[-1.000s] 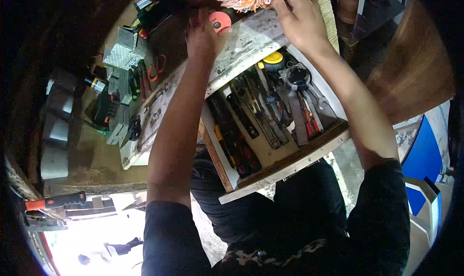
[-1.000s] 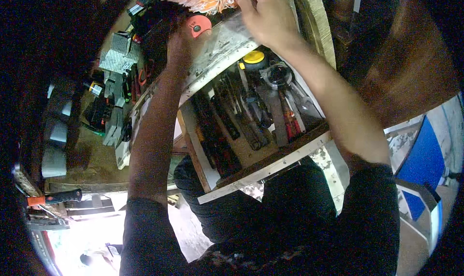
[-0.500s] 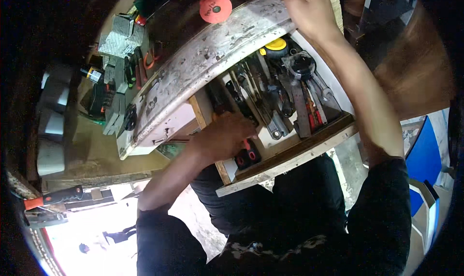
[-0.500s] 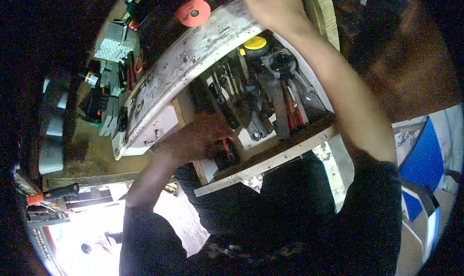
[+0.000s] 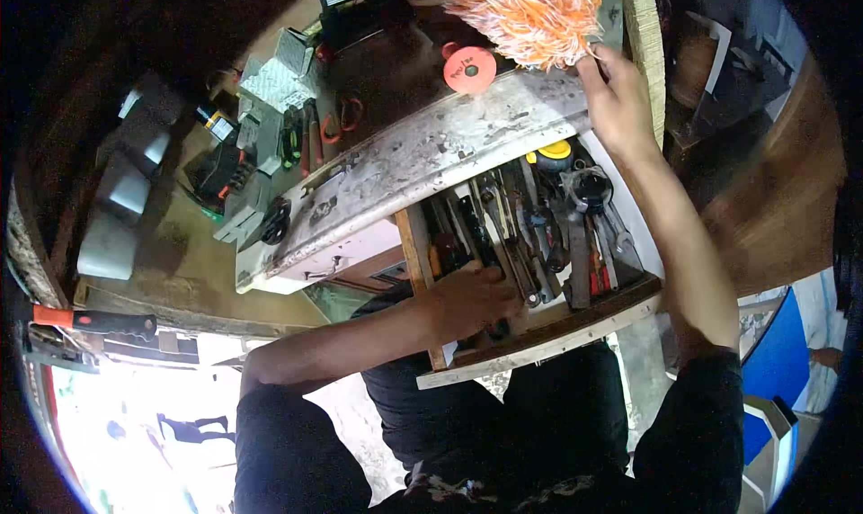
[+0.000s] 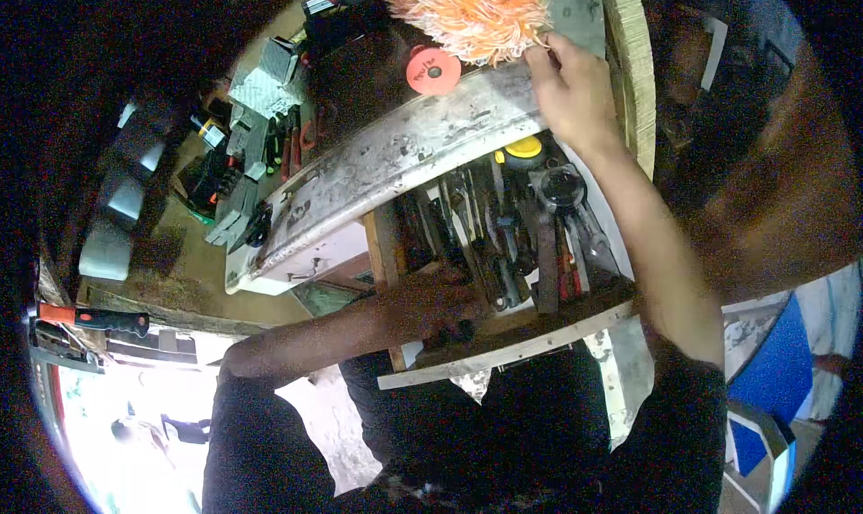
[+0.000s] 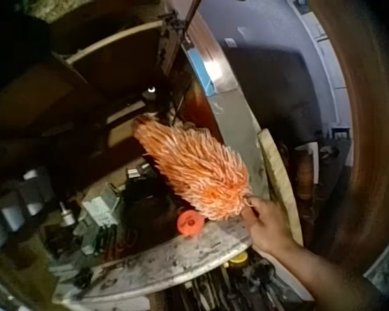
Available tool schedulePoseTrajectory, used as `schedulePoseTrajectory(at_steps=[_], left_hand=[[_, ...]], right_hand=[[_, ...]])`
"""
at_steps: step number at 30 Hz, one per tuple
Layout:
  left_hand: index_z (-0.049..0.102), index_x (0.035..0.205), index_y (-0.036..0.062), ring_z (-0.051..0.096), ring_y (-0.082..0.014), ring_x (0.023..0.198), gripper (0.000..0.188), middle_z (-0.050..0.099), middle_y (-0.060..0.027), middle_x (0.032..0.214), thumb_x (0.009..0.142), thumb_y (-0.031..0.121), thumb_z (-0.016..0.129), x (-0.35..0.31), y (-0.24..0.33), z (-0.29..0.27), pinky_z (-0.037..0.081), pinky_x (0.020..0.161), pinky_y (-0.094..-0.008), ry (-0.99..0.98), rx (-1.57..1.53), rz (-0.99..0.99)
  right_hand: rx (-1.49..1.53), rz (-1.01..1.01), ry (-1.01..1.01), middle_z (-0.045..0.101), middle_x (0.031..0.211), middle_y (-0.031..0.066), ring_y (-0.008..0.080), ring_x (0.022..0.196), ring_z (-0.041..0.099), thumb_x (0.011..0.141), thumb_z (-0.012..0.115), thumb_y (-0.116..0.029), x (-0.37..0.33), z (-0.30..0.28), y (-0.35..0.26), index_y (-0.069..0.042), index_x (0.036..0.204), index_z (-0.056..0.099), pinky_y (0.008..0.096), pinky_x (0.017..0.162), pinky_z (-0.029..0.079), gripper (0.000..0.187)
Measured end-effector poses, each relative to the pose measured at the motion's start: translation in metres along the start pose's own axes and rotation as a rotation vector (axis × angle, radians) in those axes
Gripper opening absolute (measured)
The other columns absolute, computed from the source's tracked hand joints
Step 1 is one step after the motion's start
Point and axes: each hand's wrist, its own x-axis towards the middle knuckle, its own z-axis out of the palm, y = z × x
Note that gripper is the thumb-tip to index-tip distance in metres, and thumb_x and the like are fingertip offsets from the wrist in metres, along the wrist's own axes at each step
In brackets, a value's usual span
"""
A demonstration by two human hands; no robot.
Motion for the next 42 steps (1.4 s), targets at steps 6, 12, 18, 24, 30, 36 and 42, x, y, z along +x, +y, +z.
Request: schedulePoseTrajectory(at_steps=[6,12,18,24,30,36,42], left_hand=[[0.059,0.118,0.0146,0.050,-0.0295,0.114,0.039,0.056,-0.0104,0.117,0.080,0.006,0.060,-0.025,0.011,-0.061,0.039,0.095,-0.0411,0.337,0.009,-0.056],[0.065,0.105,0.0069,0.064,-0.0257,0.092,0.040,0.065,-0.0102,0.100,0.067,0.009,0.077,-0.080,0.011,-0.074,0.054,0.080,-0.0345,0.912,-0.117,-0.459],[0.054,0.111,0.0041,0.061,-0.0209,0.095,0.041,0.063,-0.0123,0.102,0.077,0.013,0.075,-0.147,0.053,-0.043,0.050,0.086,-0.0364,1.785,-0.653,-0.442],[0.045,0.125,0.0064,0.057,-0.0186,0.097,0.049,0.054,-0.0085,0.115,0.087,0.028,0.067,-0.183,0.044,0.001,0.046,0.095,-0.0389,2.122,-0.491,-0.318],[0.056,0.106,0.0010,0.058,-0.0259,0.104,0.032,0.059,-0.0163,0.111,0.079,0.003,0.072,-0.149,0.013,0.041,0.049,0.092,-0.0393,1.910,-0.308,-0.845],[0.061,0.091,0.0010,0.062,-0.0335,0.096,0.026,0.061,-0.0188,0.105,0.070,0.001,0.077,-0.127,0.012,0.038,0.050,0.083,-0.0360,1.557,0.019,-0.885],[0.071,0.090,0.0078,0.061,-0.0218,0.078,0.035,0.063,-0.0106,0.088,0.059,-0.004,0.082,-0.131,0.011,0.055,0.050,0.070,-0.0318,1.615,0.166,-1.007]], right_hand=[[0.016,-0.002,0.003,0.061,0.075,0.0145,0.0140,0.067,0.055,0.093,0.053,-0.020,0.002,0.003,-0.003,0.005,0.100,0.060,0.0296,0.066,0.045,0.026],[0.010,0.016,-0.021,0.059,0.071,0.0137,0.0147,0.065,0.054,0.093,0.054,-0.021,-0.001,-0.004,0.000,0.005,0.100,0.060,0.0303,0.064,0.044,0.027],[0.026,0.050,-0.023,0.064,0.079,0.0159,0.0176,0.069,0.058,0.093,0.053,-0.020,0.000,0.001,-0.016,0.006,0.106,0.059,0.0309,0.068,0.045,0.030],[0.035,0.007,-0.065,0.063,0.080,0.0101,0.0115,0.073,0.055,0.093,0.053,-0.016,-0.001,0.002,-0.013,0.006,0.106,0.059,0.0277,0.068,0.045,0.026],[0.105,0.051,-0.154,0.060,0.085,0.0016,0.0068,0.080,0.051,0.096,0.050,-0.011,-0.006,0.004,-0.013,0.005,0.104,0.058,0.0244,0.072,0.043,0.020],[0.298,0.006,-0.352,0.065,0.093,0.0052,0.0090,0.089,0.057,0.093,0.051,-0.007,-0.021,0.005,-0.027,0.005,0.106,0.059,0.0247,0.082,0.044,0.020],[-0.106,-0.410,-0.759,0.066,0.093,0.0178,0.0376,0.088,0.060,0.083,0.058,-0.008,-0.035,-0.002,-0.053,0.000,0.099,0.065,0.0403,0.083,0.045,0.020]])
